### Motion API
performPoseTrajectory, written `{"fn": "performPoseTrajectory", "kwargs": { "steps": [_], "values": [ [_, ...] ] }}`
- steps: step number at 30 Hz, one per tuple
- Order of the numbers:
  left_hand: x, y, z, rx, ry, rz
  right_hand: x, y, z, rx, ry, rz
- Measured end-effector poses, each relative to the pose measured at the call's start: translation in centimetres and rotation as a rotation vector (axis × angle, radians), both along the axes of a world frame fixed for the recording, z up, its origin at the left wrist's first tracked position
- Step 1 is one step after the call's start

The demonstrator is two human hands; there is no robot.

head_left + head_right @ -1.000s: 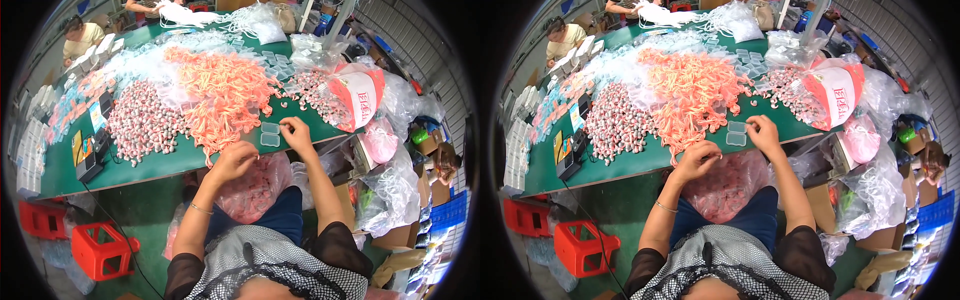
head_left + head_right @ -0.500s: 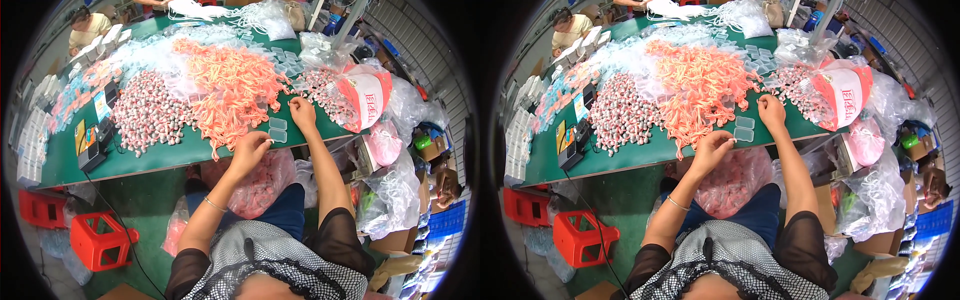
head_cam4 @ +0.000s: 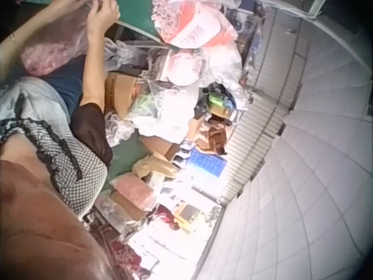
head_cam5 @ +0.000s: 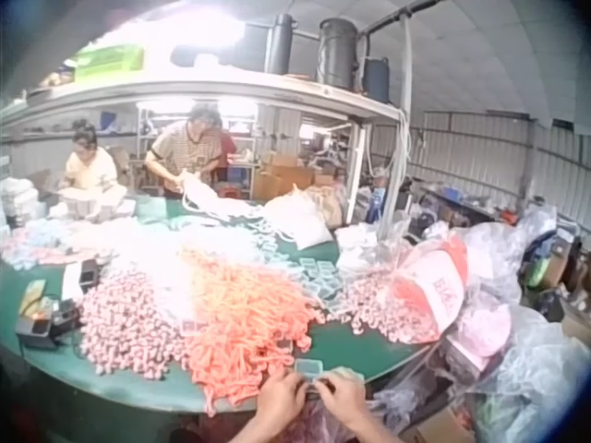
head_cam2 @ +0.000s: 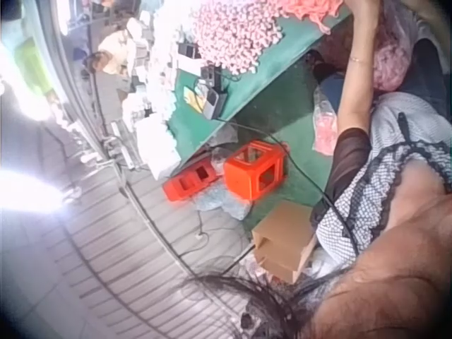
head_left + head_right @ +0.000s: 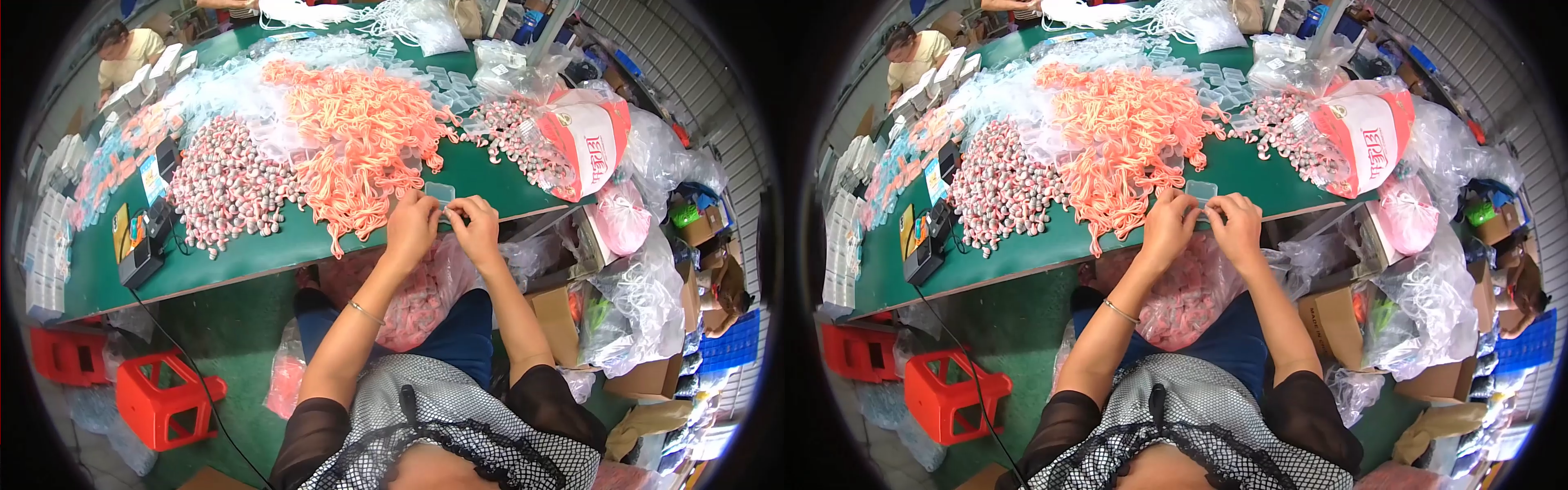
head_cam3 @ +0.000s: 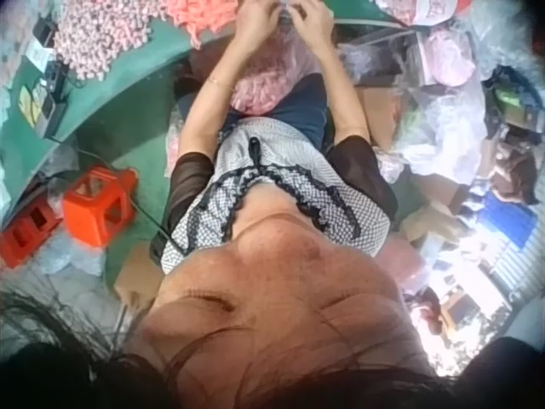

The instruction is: Placing small pink components into clear plastic hinge-top containers and organizing them into bags or piles.

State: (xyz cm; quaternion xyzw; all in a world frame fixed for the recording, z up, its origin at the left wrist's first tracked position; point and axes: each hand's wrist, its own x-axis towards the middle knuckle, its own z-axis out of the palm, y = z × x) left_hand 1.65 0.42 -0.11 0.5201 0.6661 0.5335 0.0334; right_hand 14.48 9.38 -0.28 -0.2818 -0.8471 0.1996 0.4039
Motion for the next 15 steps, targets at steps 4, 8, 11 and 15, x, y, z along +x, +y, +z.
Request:
{"fn": "performPoseTrajectory", "kwargs": {
  "steps": [4, 8, 11, 15],
  "values": [
    [0.2, -0.1, 0.1, -0.038, -0.040, 0.043, -0.2, -0.3, 0.3, 0.109, -0.093, -0.061],
    [-0.5, -0.6, -0.5, -0.046, 0.019, 0.034, -0.2, -0.8, 1.6, 0.167, -0.202, -0.050],
    [-0.6, -1.0, 0.7, -0.132, 0.020, -0.049, 0.3, -0.6, 1.9, 0.144, -0.210, -0.046],
    [-0.9, -1.2, 1.0, -0.175, 0.060, -0.074, 0.1, -0.2, 1.7, 0.026, -0.202, -0.043]
  ]
}}
